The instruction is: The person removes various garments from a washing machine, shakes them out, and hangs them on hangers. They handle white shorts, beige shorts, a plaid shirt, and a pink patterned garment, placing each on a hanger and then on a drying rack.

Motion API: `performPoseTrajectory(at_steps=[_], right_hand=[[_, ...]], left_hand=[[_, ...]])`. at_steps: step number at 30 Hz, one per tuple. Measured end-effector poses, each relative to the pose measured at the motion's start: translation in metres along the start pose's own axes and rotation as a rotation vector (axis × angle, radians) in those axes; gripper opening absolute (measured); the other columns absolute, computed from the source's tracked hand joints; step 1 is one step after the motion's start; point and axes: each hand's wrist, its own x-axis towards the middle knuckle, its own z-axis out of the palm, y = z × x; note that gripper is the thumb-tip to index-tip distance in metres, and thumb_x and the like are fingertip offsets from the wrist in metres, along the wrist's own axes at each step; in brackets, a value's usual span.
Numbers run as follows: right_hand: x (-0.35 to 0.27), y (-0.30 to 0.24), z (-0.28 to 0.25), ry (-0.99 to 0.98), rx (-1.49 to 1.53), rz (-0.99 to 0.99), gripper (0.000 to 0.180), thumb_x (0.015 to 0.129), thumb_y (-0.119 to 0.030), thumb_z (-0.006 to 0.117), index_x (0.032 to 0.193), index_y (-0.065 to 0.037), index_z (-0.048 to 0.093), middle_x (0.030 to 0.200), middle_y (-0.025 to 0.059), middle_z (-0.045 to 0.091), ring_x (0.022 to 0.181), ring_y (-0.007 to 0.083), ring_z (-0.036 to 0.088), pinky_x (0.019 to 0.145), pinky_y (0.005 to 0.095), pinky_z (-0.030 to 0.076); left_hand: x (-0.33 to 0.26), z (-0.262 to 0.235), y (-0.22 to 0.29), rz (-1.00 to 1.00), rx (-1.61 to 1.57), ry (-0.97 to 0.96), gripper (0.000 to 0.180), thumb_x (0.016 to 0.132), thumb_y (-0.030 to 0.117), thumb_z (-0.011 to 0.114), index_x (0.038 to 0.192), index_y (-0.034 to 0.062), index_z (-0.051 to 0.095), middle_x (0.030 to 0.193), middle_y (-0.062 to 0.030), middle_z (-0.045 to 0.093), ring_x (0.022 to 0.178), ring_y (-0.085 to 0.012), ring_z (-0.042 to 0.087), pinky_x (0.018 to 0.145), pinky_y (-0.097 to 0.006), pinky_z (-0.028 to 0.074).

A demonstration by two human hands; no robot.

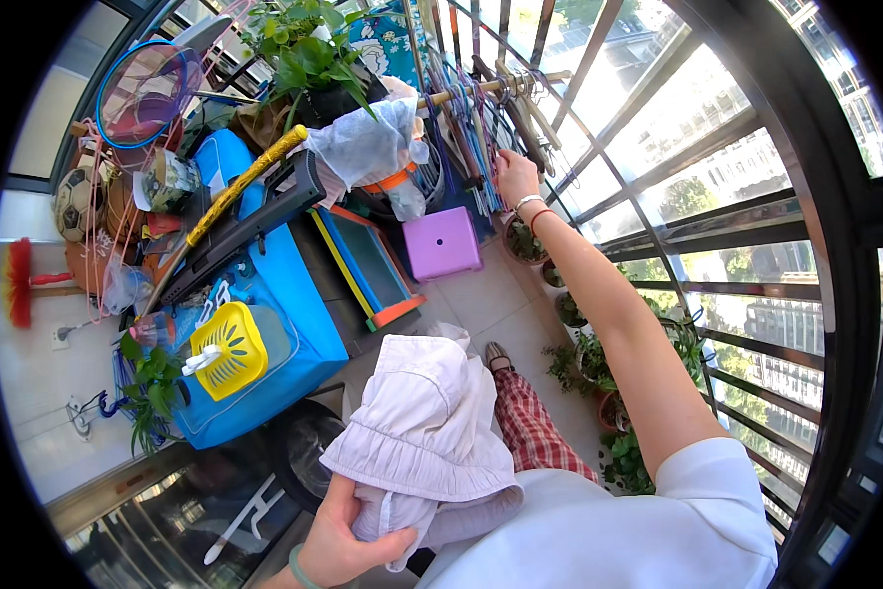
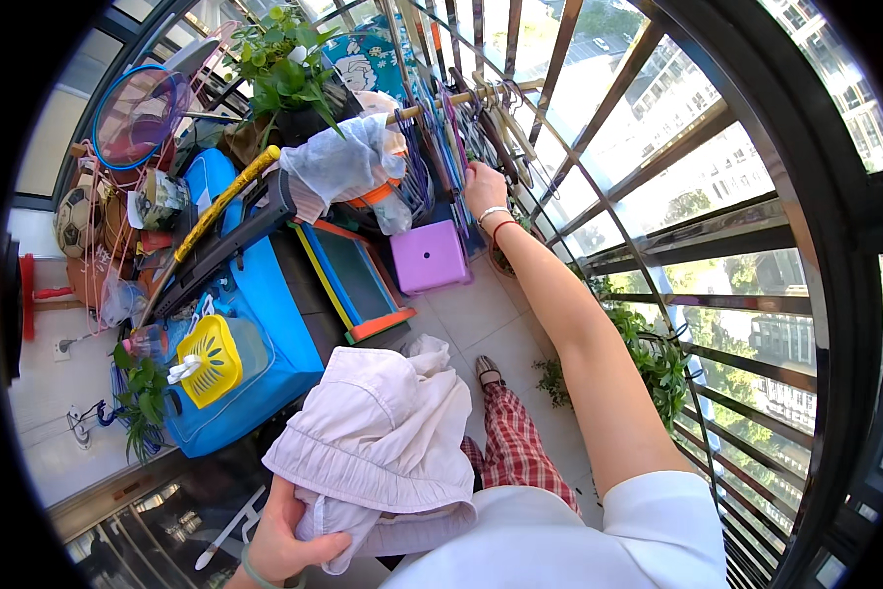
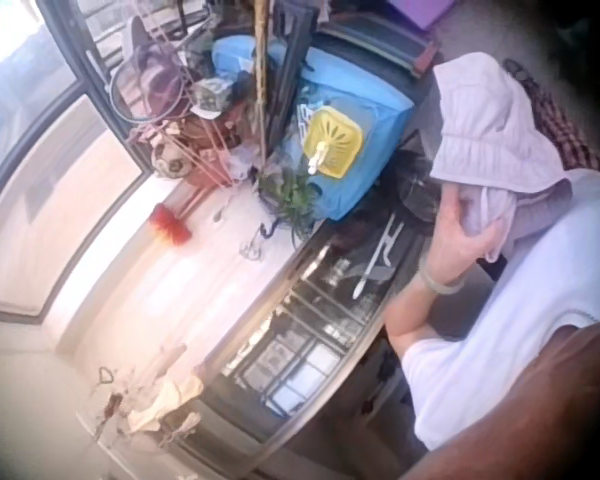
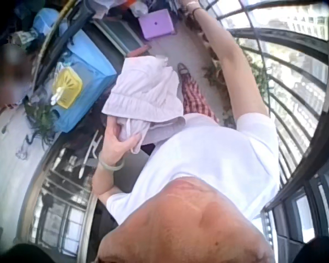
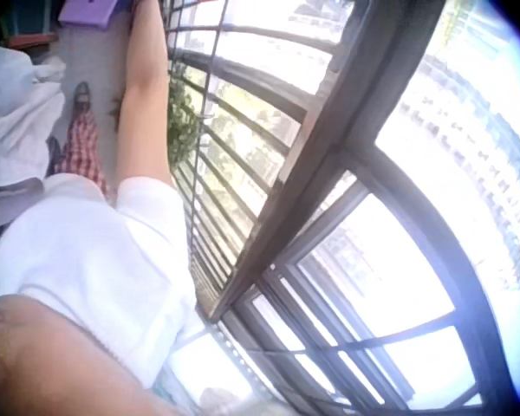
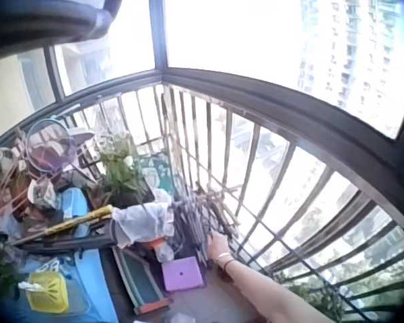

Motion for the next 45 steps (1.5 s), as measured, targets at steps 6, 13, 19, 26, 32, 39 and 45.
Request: performPoseTrajectory(at_steps=[6,13,19,26,32,39,45], right_hand=[[0.052,0.020,0.031,0.022,-0.164,0.125,0.025,0.090,-0.018,0.057,0.105,-0.001,0.065,0.097,0.0262,0.066,0.095,0.0420,0.063,0.084,0.0472,0.051],[0.062,0.019,0.030,-0.040,-0.329,-0.007,0.026,0.088,-0.018,0.056,0.105,-0.001,0.066,0.100,0.0241,0.066,0.097,0.0406,0.062,0.087,0.0463,0.050],[0.047,0.008,0.020,-0.011,-0.344,-0.088,0.029,0.086,-0.019,0.053,0.104,0.000,0.064,0.098,0.0248,0.065,0.096,0.0387,0.061,0.087,0.0454,0.048],[0.041,-0.004,0.002,0.027,-0.474,-0.234,0.034,0.098,-0.026,0.042,0.127,-0.012,0.049,0.075,0.0193,0.066,0.069,0.0406,0.065,0.062,0.0522,0.051],[0.036,-0.007,-0.010,0.039,-0.458,-0.298,0.033,0.097,-0.025,0.044,0.128,-0.013,0.049,0.073,0.0199,0.066,0.068,0.0393,0.065,0.060,0.0511,0.051],[0.033,-0.003,-0.009,0.040,-0.471,-0.288,0.033,0.097,-0.027,0.044,0.128,-0.016,0.049,0.075,0.0203,0.066,0.069,0.0395,0.065,0.061,0.0509,0.051],[0.052,-0.002,-0.004,-0.042,-0.548,-0.211,0.033,0.095,-0.029,0.047,0.125,-0.016,0.051,0.089,0.0196,0.068,0.082,0.0381,0.065,0.070,0.0490,0.052]], left_hand=[[0.020,-0.002,0.015,-0.161,-0.113,0.057,0.100,0.069,-0.002,0.072,0.150,-0.0017,0.012,0.149,-0.0164,0.028,0.137,-0.0255,0.032,0.112,-0.038,0.025],[0.042,-0.004,0.021,-0.190,-0.113,0.030,0.099,0.069,-0.001,0.072,0.149,-0.0020,0.014,0.148,-0.0161,0.030,0.137,-0.0251,0.032,0.112,-0.037,0.025],[0.052,-0.005,0.025,-0.210,-0.076,0.004,0.097,0.069,-0.002,0.072,0.149,-0.0024,0.016,0.148,-0.0160,0.031,0.137,-0.0246,0.032,0.112,-0.037,0.025],[0.054,-0.002,0.031,-0.205,-0.100,0.004,0.097,0.070,-0.001,0.071,0.149,-0.0021,0.015,0.148,-0.0154,0.031,0.137,-0.0245,0.032,0.112,-0.037,0.025],[0.047,-0.002,0.028,-0.195,-0.121,0.004,0.097,0.070,-0.001,0.070,0.149,-0.0019,0.015,0.148,-0.0150,0.031,0.137,-0.0244,0.032,0.112,-0.036,0.025],[0.037,-0.003,0.021,-0.216,-0.143,0.015,0.096,0.070,-0.003,0.069,0.149,-0.0018,0.015,0.148,-0.0149,0.031,0.136,-0.0244,0.033,0.111,-0.036,0.026],[0.030,-0.006,0.011,-0.192,-0.129,0.042,0.096,0.070,-0.004,0.069,0.149,-0.0014,0.014,0.146,-0.0154,0.033,0.134,-0.0237,0.035,0.109,-0.035,0.030]])
